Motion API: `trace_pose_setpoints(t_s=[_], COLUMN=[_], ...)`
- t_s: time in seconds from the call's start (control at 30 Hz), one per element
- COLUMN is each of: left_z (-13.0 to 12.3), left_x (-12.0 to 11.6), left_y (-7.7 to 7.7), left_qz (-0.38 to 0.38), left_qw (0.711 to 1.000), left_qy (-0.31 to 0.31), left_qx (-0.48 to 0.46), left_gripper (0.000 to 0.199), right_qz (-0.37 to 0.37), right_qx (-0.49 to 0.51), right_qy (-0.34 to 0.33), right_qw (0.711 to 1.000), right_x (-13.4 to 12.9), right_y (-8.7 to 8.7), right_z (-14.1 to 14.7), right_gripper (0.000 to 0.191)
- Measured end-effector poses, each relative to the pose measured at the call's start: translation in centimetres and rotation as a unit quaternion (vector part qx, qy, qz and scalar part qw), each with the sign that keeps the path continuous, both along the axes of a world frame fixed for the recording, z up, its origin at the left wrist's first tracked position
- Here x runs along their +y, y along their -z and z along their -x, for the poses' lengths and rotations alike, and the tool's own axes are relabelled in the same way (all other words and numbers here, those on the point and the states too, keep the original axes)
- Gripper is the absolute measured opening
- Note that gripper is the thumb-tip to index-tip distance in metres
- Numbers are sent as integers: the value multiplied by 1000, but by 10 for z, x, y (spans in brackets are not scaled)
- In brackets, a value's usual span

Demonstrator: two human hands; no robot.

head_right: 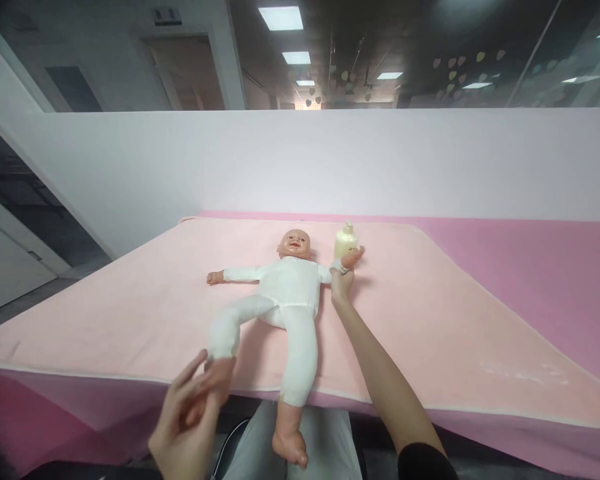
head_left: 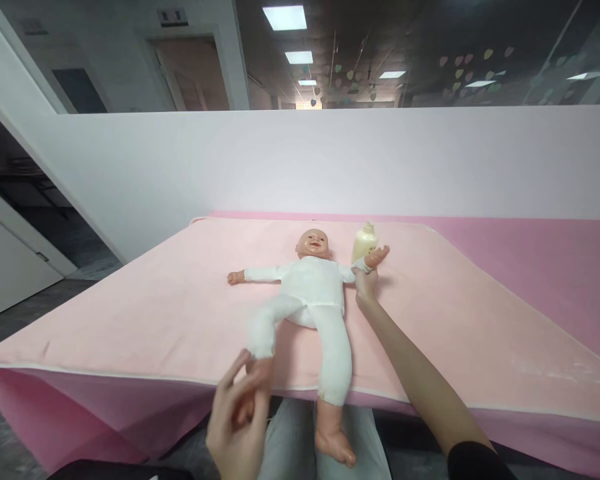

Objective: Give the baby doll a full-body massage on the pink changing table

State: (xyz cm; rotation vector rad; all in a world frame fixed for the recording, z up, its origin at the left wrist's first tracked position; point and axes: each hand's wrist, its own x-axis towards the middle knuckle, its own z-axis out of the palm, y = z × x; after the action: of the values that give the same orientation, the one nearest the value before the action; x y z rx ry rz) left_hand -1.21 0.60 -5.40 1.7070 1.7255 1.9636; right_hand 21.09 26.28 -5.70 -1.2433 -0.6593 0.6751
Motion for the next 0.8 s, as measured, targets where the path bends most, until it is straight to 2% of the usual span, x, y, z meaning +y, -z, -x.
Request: trace_pose_setpoints(t_s=[0.07, 0.13, 0.23, 0.27, 0.33, 0.37, 0.43, 0.5, 0.57, 0.63, 0.7, 0.73, 0.8], left_z=[13, 19, 21, 21, 24, 26, 32, 39, 46, 53, 56, 56, 51], left_x=[28, 65, 122, 136, 151, 149, 131, 95, 52, 14, -10, -14, -5], left_y=[-24, -39, -46, -46, -46, -47, -48, -48, -46, -43, -42, -43, -48], left_qz=[-21, 30, 103, 120, 145, 152, 156, 156, 171, 190, 187, 174, 141], left_qw=[1000, 994, 974, 972, 970, 971, 972, 972, 969, 959, 955, 956, 962], left_qy=[2, 63, 149, 159, 171, 171, 168, 166, 170, 191, 200, 202, 201], left_qx=[10, 84, 134, 125, 92, 75, 55, 52, 58, 90, 116, 122, 119], left_gripper=[22, 28, 30, 29, 31, 32, 33, 33, 28, 24, 23, 22, 21], right_qz=[-40, -105, -161, -162, -150, -139, -102, -56, -26, -10, 14, 26, 44], right_qx=[-121, -252, -393, -411, -404, -380, -303, -206, -112, -26, 43, 64, 77], right_qy=[-51, -131, -196, -195, -192, -193, -185, -144, -93, -51, -22, -11, 8], right_qw=[991, 953, 884, 876, 882, 894, 929, 966, 989, 998, 999, 998, 996], right_x=[-8, -16, -21, -21, -20, -19, -17, -14, -10, -5, 1, 3, 6], right_y=[-3, -6, -5, -4, -2, -1, 1, 4, 8, 11, 12, 12, 11], right_z=[8, 16, 22, 23, 22, 22, 21, 21, 20, 17, 11, 8, 2], right_gripper=[39, 28, 30, 33, 37, 36, 31, 26, 26, 29, 33, 35, 40])
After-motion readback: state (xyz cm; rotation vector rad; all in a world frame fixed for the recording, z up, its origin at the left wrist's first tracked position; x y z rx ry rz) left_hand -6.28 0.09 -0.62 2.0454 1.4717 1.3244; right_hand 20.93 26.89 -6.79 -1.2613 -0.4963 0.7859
